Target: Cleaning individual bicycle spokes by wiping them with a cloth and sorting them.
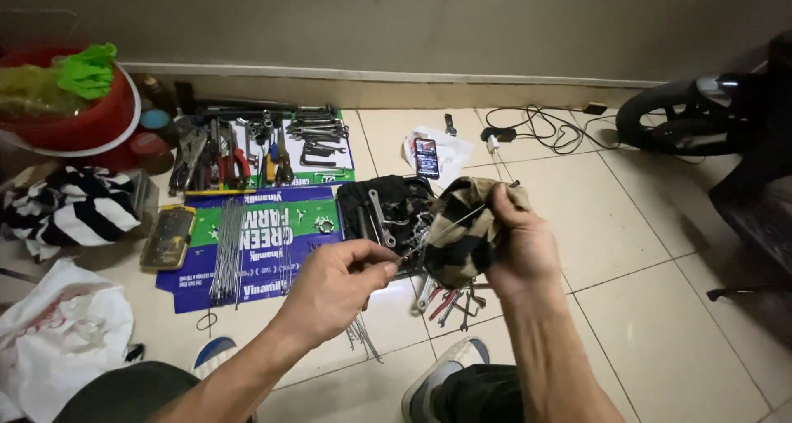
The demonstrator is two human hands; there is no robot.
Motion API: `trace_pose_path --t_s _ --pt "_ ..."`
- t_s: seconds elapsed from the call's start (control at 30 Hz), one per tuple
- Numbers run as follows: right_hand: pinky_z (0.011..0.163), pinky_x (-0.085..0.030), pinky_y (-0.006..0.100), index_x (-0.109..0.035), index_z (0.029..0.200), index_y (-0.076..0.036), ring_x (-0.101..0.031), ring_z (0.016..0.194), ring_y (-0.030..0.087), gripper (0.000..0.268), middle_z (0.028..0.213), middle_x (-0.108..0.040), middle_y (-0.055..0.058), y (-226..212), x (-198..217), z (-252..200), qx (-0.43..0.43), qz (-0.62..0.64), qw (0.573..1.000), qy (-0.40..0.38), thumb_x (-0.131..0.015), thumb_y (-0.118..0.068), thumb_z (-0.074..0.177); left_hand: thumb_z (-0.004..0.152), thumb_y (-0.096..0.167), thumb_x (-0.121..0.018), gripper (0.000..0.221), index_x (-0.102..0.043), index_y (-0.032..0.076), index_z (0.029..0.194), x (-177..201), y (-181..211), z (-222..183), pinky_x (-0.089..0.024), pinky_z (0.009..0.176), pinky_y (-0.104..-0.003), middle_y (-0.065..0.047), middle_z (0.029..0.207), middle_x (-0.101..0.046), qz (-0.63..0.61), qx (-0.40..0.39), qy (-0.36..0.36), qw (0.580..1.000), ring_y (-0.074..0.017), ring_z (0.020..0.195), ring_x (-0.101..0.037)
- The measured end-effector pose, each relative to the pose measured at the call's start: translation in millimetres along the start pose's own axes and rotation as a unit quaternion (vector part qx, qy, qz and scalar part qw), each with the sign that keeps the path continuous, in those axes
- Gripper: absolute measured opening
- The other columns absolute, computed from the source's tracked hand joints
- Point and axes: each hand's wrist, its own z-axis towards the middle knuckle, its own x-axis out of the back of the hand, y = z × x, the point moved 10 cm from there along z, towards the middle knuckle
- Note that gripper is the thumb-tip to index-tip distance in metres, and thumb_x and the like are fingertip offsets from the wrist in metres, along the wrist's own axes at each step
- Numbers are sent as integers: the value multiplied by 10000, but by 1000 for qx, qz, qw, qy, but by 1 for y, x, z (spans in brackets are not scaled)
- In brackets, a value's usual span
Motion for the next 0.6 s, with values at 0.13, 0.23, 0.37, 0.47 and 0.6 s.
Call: trace_pose_path --t_s 0.13,0.23,0.37,0.47,0.6 --pt "690 -484 378 -690 934 -55 -634 650 261 199 716 -650 126 2 -51 -62 -29 -6 999 -21 -734 -249 926 783 84 -788 169 -841 62 941 8 6 2 -500 484 -278 -112 660 -753 61 -40 56 996 -156 512 -640" --pt "662 -499 385 -682 947 8 -634 618 286 207 712 -663 180 35 -46 -56 -54 -16 998 -20 -760 -178 897 781 90 -791 142 -845 102 912 6 14 4 -537 530 -293 -96 700 -765 80 -89 76 990 -167 586 -689" --pt "573 -493 357 -686 905 -44 -635 541 246 159 647 -655 124 18 -42 -44 -44 -8 997 -59 -736 -196 900 796 92 -793 114 -844 109 897 1 29 2 -557 568 -266 -81 701 -757 73 -152 75 983 -152 632 -700" --pt "844 -559 411 -708 1039 -113 -754 849 288 206 922 -742 107 -13 -3 2 11 42 998 -45 -703 -288 930 802 98 -755 137 -835 97 913 0 34 -5 -577 604 -342 -122 746 -766 136 -176 60 973 -266 689 -734" --pt "948 -545 456 -703 1085 -110 -753 976 307 226 1043 -755 108 -3 -3 -16 5 62 998 -17 -682 -275 933 817 84 -745 122 -830 104 902 -5 29 -2 -568 602 -325 -109 745 -758 131 -203 58 969 -240 719 -743"
